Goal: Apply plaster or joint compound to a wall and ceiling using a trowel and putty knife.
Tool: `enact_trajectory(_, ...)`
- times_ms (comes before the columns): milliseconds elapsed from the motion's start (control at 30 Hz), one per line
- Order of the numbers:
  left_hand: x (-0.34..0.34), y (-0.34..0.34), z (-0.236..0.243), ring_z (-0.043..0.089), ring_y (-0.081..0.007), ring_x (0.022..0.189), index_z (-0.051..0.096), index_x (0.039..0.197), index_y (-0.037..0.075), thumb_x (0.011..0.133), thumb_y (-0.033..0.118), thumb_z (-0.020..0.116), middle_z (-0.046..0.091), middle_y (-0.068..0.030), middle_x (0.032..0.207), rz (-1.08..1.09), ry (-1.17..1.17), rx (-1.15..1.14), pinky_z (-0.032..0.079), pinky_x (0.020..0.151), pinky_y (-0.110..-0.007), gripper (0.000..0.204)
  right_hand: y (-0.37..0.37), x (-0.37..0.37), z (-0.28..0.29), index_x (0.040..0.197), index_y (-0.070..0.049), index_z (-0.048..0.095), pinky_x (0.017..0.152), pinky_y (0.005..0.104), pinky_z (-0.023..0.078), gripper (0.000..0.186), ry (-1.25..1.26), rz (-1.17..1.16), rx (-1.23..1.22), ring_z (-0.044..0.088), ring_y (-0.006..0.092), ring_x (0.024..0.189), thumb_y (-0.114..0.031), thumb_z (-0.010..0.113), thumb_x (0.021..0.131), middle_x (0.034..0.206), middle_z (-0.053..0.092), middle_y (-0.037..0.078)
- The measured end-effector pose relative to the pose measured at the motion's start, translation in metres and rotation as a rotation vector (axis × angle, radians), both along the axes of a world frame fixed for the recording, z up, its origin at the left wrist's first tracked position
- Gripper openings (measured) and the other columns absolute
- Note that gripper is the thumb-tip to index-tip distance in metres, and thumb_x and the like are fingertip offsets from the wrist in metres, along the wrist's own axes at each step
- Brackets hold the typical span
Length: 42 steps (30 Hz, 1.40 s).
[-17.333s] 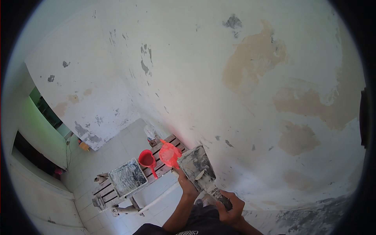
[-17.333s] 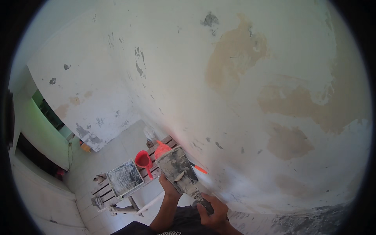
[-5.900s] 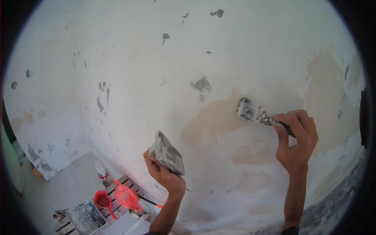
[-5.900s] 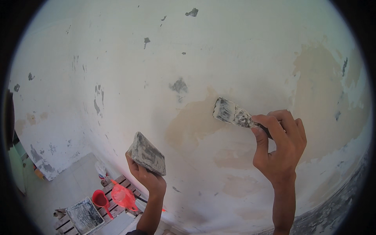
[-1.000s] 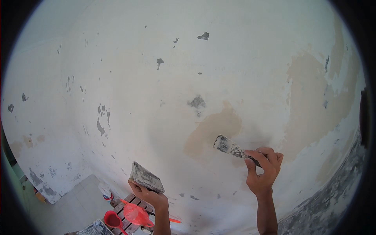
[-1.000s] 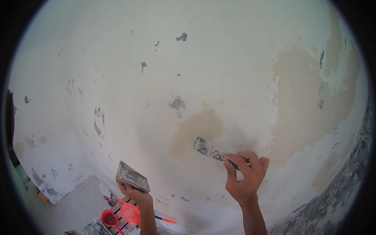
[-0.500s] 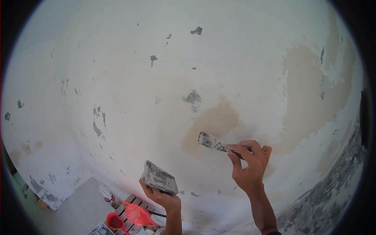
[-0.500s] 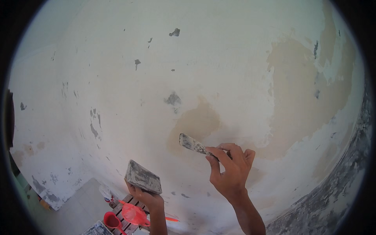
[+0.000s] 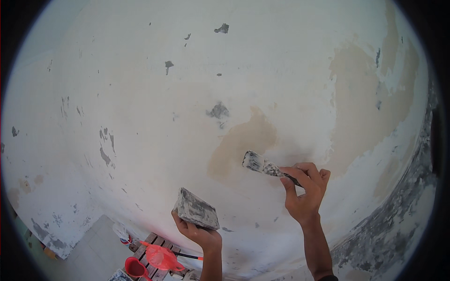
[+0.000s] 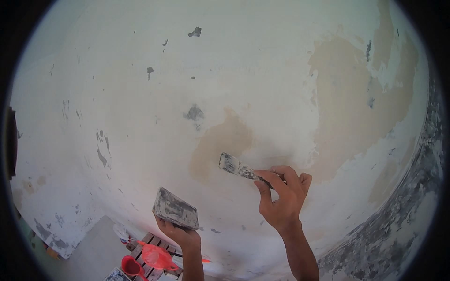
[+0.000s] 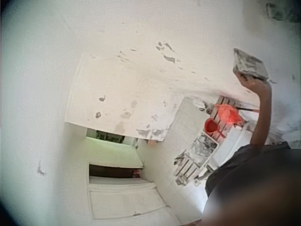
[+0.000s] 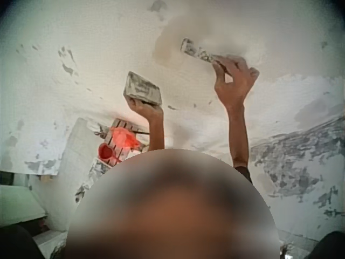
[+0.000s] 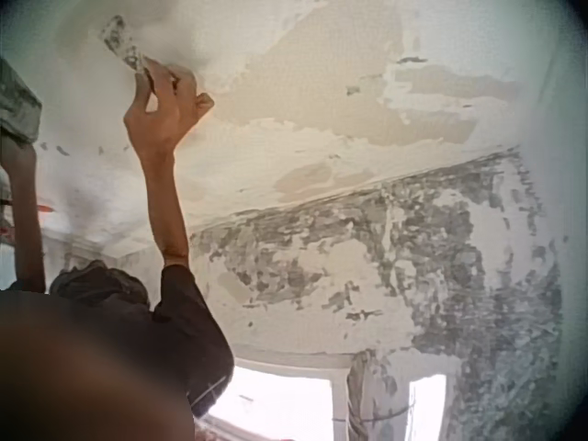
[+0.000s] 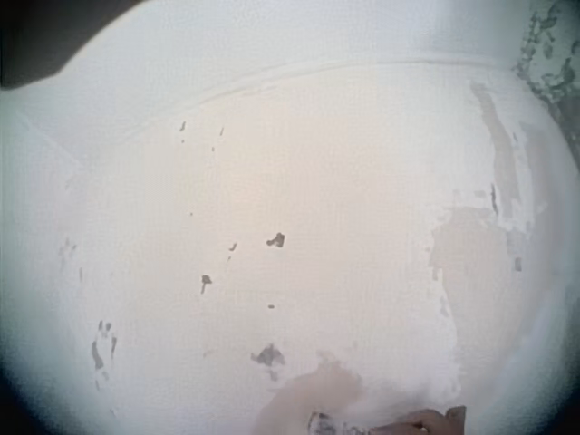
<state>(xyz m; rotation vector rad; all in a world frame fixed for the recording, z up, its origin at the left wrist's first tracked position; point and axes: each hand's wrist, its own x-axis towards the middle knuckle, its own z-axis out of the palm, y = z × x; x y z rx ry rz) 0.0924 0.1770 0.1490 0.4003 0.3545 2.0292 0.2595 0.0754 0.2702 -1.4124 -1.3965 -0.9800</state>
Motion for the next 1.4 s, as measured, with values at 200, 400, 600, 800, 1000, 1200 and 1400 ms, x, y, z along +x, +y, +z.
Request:
enact_trajectory(200, -0.022, 0.004, -0.012, 0.053, -0.0122, 0.094, 0.049, 0.108, 0.006, 0.096, 0.012, 0.042, 0.053, -0.0024, 0.101, 0.006, -0.039, -0.078, 0.049, 0.084, -0.03, 0.015, -0.016, 0.03, -0.01, 0.094, -0.017, 0.076, 0.078, 0.0335, 0.027, 0.021, 0.074, -0.093, -0.012, 0.052, 0.012, 0.073, -0.009, 0.079, 0.075, 0.089, 0.062, -0.002)
enact_trajectory(400, -0.007, 0.001, -0.004, 0.05, -0.0133, 0.098, 0.049, 0.109, 0.006, 0.094, 0.012, 0.044, 0.051, -0.0029, 0.103, 0.022, -0.005, -0.077, 0.045, 0.09, -0.031, 0.016, 0.007, 0.004, 0.002, 0.094, -0.016, 0.075, 0.078, 0.0338, 0.026, 0.02, -0.008, 0.021, 0.034, 0.052, 0.0129, 0.07, -0.01, 0.079, 0.075, 0.088, 0.061, -0.002)
enact_trajectory(600, -0.023, -0.002, -0.003, 0.049, -0.0118, 0.091, 0.049, 0.104, 0.006, 0.094, 0.009, 0.044, 0.049, -0.0016, 0.097, 0.045, -0.017, -0.037, 0.045, 0.085, -0.029, 0.012, -0.012, 0.03, -0.008, 0.092, -0.016, 0.075, 0.079, 0.0341, 0.029, 0.017, -0.027, -0.118, 0.018, 0.054, 0.0152, 0.074, -0.015, 0.079, 0.076, 0.089, 0.06, -0.001)
enact_trajectory(800, -0.001, 0.019, 0.036, 0.049, -0.0118, 0.084, 0.051, 0.111, -0.001, 0.104, 0.029, 0.049, 0.051, -0.0042, 0.096, 0.241, 0.48, 0.219, 0.043, 0.073, -0.025, 0.031, -0.053, 0.027, -0.041, 0.091, -0.011, 0.075, 0.076, 0.031, 0.04, 0.023, 0.437, 0.128, 0.102, 0.05, 0.0192, 0.09, -0.033, 0.075, 0.085, 0.089, 0.061, 0.003)
enact_trajectory(1000, 0.064, 0.036, 0.109, 0.048, -0.0122, 0.081, 0.055, 0.108, -0.001, 0.104, 0.027, 0.052, 0.053, -0.0055, 0.094, 0.549, 0.686, 0.375, 0.042, 0.07, -0.026, 0.028, -0.088, 0.046, -0.063, 0.092, -0.008, 0.073, 0.063, 0.0281, 0.039, 0.035, 0.384, 0.03, 0.164, 0.053, 0.0174, 0.086, -0.043, 0.072, 0.087, 0.09, 0.06, 0.005)
enact_trajectory(1200, 0.104, 0.03, 0.127, 0.052, -0.0231, 0.081, 0.058, 0.107, -0.002, 0.1, 0.018, 0.056, 0.055, -0.0104, 0.095, 0.69, 0.805, 0.351, 0.043, 0.069, -0.034, 0.022, -0.126, 0.076, -0.072, 0.094, -0.002, 0.065, 0.063, 0.0294, 0.037, 0.041, 0.455, 0.05, 0.191, 0.051, 0.0151, 0.078, -0.042, 0.071, 0.09, 0.088, 0.051, 0.004)
enact_trajectory(1400, 0.142, -0.029, 0.104, 0.055, -0.0284, 0.084, 0.061, 0.106, -0.002, 0.086, 0.001, 0.062, 0.058, -0.0134, 0.096, 0.639, 0.938, 0.549, 0.045, 0.073, -0.037, 0.02, -0.144, 0.113, -0.084, 0.095, -0.001, 0.063, 0.065, 0.0291, 0.036, 0.039, 0.503, 0.129, 0.211, 0.048, 0.0142, 0.078, -0.04, 0.068, 0.092, 0.089, 0.05, 0.003)
